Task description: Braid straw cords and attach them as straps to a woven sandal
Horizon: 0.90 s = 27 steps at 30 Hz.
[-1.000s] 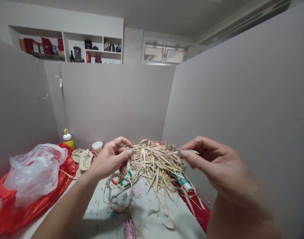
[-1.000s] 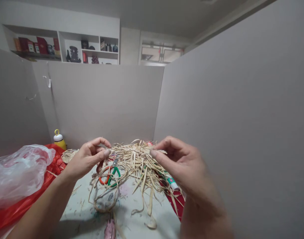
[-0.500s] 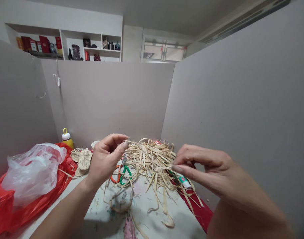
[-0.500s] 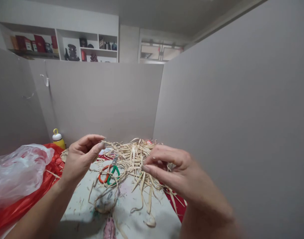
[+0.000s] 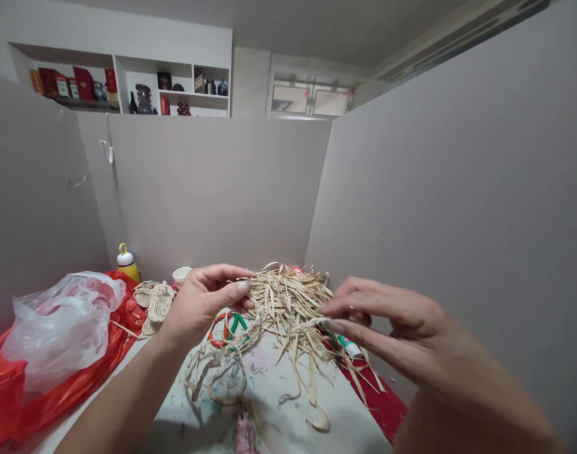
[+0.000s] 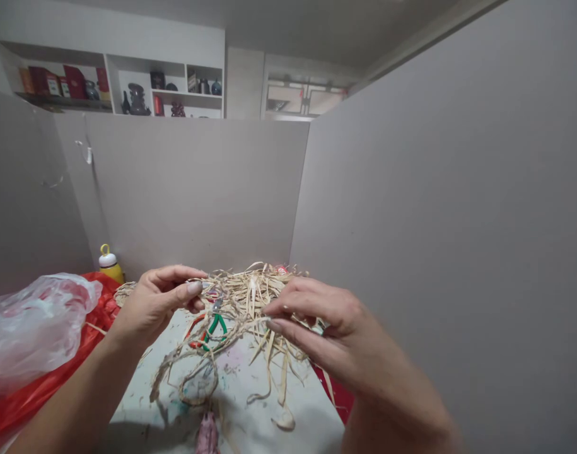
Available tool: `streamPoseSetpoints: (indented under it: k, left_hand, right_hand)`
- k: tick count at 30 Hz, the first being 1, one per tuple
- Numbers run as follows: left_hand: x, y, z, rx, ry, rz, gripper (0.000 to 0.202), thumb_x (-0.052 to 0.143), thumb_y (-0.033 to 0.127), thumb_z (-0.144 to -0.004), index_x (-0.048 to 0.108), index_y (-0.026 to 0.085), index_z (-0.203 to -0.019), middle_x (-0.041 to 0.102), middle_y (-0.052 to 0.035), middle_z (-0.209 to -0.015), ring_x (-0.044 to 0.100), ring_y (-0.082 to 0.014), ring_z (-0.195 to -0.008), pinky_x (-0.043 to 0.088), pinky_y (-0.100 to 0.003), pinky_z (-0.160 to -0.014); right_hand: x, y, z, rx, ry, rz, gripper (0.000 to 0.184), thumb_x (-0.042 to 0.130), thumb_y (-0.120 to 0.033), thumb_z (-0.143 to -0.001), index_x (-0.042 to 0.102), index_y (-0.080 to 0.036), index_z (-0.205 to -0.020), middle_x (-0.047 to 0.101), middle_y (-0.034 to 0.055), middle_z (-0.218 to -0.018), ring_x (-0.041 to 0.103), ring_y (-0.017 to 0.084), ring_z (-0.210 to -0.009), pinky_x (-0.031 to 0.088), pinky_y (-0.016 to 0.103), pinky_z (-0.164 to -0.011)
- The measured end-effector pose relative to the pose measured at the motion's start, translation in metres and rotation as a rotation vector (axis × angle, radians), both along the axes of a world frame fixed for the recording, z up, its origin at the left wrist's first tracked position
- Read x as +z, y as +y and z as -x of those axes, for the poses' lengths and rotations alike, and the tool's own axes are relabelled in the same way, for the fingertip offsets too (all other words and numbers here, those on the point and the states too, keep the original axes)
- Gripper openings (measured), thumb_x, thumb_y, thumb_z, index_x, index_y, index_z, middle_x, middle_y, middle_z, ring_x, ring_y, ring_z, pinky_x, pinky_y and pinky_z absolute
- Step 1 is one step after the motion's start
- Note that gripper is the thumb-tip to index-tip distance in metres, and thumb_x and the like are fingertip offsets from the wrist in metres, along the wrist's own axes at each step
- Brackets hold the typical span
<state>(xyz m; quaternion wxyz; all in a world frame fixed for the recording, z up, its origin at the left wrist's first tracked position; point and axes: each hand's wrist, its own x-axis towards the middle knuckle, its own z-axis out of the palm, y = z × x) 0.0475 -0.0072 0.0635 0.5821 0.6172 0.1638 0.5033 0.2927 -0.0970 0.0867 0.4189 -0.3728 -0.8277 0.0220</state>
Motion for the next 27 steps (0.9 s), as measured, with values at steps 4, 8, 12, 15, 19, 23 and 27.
streamPoseSetpoints:
  k: [4, 8, 12, 15, 19, 23, 27]
  left_hand:
    - [-0.002, -0.004, -0.002, 0.163, -0.005, -0.109, 0.009, 0.074, 0.022, -0.078, 0.078, 0.023, -0.086, 0.068, 0.0018, -0.059, 0.062, -0.005, -0.053, 0.052, -0.012, -0.054]
    - [-0.004, -0.013, -0.005, 0.372, 0.012, -0.307, 0.011, 0.071, 0.019, -0.081, 0.078, 0.025, -0.088, 0.065, 0.0029, -0.067, 0.057, -0.0028, -0.051, 0.049, -0.012, -0.05]
    - [-0.01, -0.018, -0.01, 0.524, -0.025, -0.447, 0.013, 0.069, 0.016, -0.082, 0.076, 0.025, -0.089, 0.064, 0.0035, -0.071, 0.051, -0.0006, -0.046, 0.044, -0.01, -0.043]
    - [-0.014, -0.017, -0.014, 0.442, -0.01, -0.406, 0.011, 0.067, 0.019, -0.084, 0.073, 0.023, -0.092, 0.063, 0.0042, -0.065, 0.05, -0.002, -0.041, 0.044, -0.012, -0.038]
    - [-0.014, -0.018, -0.016, 0.352, 0.006, -0.387, 0.01, 0.067, 0.018, -0.084, 0.072, 0.02, -0.091, 0.061, 0.0034, -0.063, 0.049, -0.0033, -0.041, 0.043, -0.014, -0.038]
    - [-0.005, -0.02, -0.009, 0.229, 0.081, -0.27, 0.013, 0.068, 0.022, -0.083, 0.074, 0.02, -0.094, 0.053, 0.0048, -0.054, 0.046, -0.004, -0.044, 0.04, -0.015, -0.041]
    - [0.005, -0.013, 0.004, -0.042, 0.193, -0.106, 0.036, 0.074, 0.024, -0.077, 0.068, 0.02, -0.112, 0.06, 0.0013, -0.071, 0.05, -0.0056, -0.053, 0.042, -0.016, -0.047]
  right_hand:
    - [-0.001, 0.003, 0.006, -0.069, -0.008, -0.059, 0.011, 0.06, -0.02, -0.088, 0.07, -0.021, -0.083, 0.067, 0.002, -0.072, 0.061, 0.012, -0.064, 0.047, 0.022, -0.054]
    - [-0.004, 0.005, 0.016, -0.157, -0.013, -0.125, 0.013, 0.057, -0.017, -0.089, 0.067, -0.019, -0.082, 0.064, 0.0014, -0.068, 0.058, 0.013, -0.061, 0.046, 0.025, -0.057]
    - [-0.008, 0.004, 0.031, -0.086, -0.1, -0.118, 0.013, 0.055, -0.015, -0.091, 0.066, -0.021, -0.085, 0.062, 0.0022, -0.075, 0.059, 0.015, -0.072, 0.048, 0.028, -0.068]
    - [-0.012, 0.004, 0.042, -0.06, -0.093, -0.146, 0.014, 0.056, -0.014, -0.091, 0.067, -0.022, -0.088, 0.063, 0.0067, -0.098, 0.06, 0.018, -0.09, 0.049, 0.031, -0.075]
    - [-0.014, 0.01, 0.055, 0.049, 0.004, -0.072, 0.014, 0.057, -0.013, -0.091, 0.066, -0.022, -0.088, 0.064, 0.0071, -0.115, 0.06, 0.018, -0.104, 0.047, 0.032, -0.089]
    - [-0.013, 0.018, 0.06, 0.094, 0.085, 0.103, 0.015, 0.056, -0.012, -0.089, 0.063, -0.02, -0.078, 0.066, -0.0007, -0.075, 0.061, 0.013, -0.072, 0.048, 0.026, -0.069]
    - [-0.009, 0.018, 0.052, 0.066, 0.118, 0.135, 0.014, 0.057, -0.014, -0.086, 0.061, -0.019, -0.073, 0.062, -0.0011, -0.07, 0.057, 0.012, -0.067, 0.046, 0.025, -0.064]
